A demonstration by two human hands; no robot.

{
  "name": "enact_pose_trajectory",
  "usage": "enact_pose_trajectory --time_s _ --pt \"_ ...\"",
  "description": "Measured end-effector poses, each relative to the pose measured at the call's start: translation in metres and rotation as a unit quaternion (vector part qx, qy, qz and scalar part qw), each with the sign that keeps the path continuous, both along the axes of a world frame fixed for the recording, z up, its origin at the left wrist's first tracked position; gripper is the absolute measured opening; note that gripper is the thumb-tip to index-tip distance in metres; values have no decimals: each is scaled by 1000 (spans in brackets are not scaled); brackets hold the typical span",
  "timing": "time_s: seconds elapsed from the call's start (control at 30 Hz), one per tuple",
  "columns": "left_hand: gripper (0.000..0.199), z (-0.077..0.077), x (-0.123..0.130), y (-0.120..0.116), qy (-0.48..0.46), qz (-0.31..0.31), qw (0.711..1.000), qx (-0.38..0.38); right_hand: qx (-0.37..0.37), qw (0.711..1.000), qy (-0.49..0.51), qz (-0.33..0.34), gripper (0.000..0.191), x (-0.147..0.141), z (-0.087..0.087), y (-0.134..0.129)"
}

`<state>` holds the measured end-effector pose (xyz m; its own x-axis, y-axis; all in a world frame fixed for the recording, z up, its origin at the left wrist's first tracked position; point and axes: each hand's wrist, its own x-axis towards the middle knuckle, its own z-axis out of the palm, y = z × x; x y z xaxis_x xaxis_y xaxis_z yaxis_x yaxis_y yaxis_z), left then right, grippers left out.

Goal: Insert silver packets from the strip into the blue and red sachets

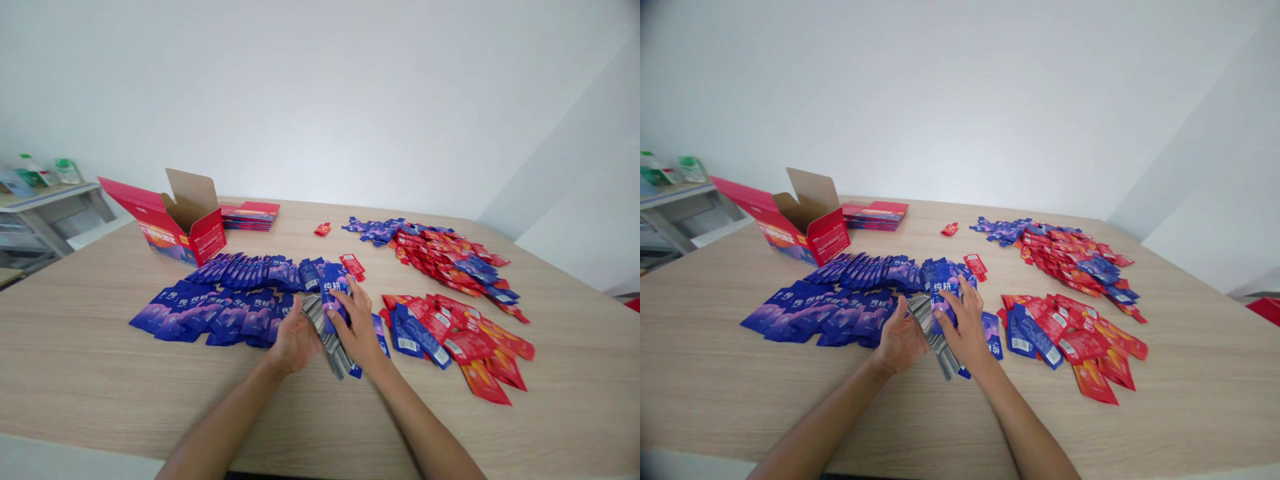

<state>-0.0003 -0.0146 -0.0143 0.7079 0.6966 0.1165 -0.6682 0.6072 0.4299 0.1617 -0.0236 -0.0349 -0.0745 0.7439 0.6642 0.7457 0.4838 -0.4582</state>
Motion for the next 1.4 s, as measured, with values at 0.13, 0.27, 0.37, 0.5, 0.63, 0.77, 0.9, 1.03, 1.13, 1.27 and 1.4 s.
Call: enact_pose_trajectory --time_s 0.13,0.27,0.37,0.5,0.63,0.77,0.9,1.03,1.13,1.27,1.4 --pt "74 0 0 1 4 -9 1000 5 -50 997 67 -2 38 -2 -4 4" --pt "77 1 1 1 3 -12 1000 14 -36 990 133 -5 42 -5 -2 5" --pt "77 0 2 -1 3 -16 1000 16 -23 990 140 -11 42 -6 0 4" --pt "76 -4 5 -3 12 -39 999 30 15 991 124 -45 44 -5 2 3" --pt "79 -9 5 -4 14 -54 998 33 60 990 123 -37 53 -3 2 4" --pt "81 -9 6 -4 6 -53 998 31 27 993 113 -18 56 1 3 7" --pt "78 -7 8 -4 11 -39 999 26 26 997 68 14 38 3 1 10" --pt "80 -6 8 -4 9 -16 1000 -1 53 998 28 26 36 3 -1 9" --pt "82 -7 7 -3 -2 -2 1000 -20 55 998 -5 42 36 4 0 8" --pt "86 -7 2 0 -19 11 999 -36 45 997 -35 56 38 5 3 5" --pt "91 -4 -4 6 -32 7 999 -39 43 994 -66 70 41 5 6 3"
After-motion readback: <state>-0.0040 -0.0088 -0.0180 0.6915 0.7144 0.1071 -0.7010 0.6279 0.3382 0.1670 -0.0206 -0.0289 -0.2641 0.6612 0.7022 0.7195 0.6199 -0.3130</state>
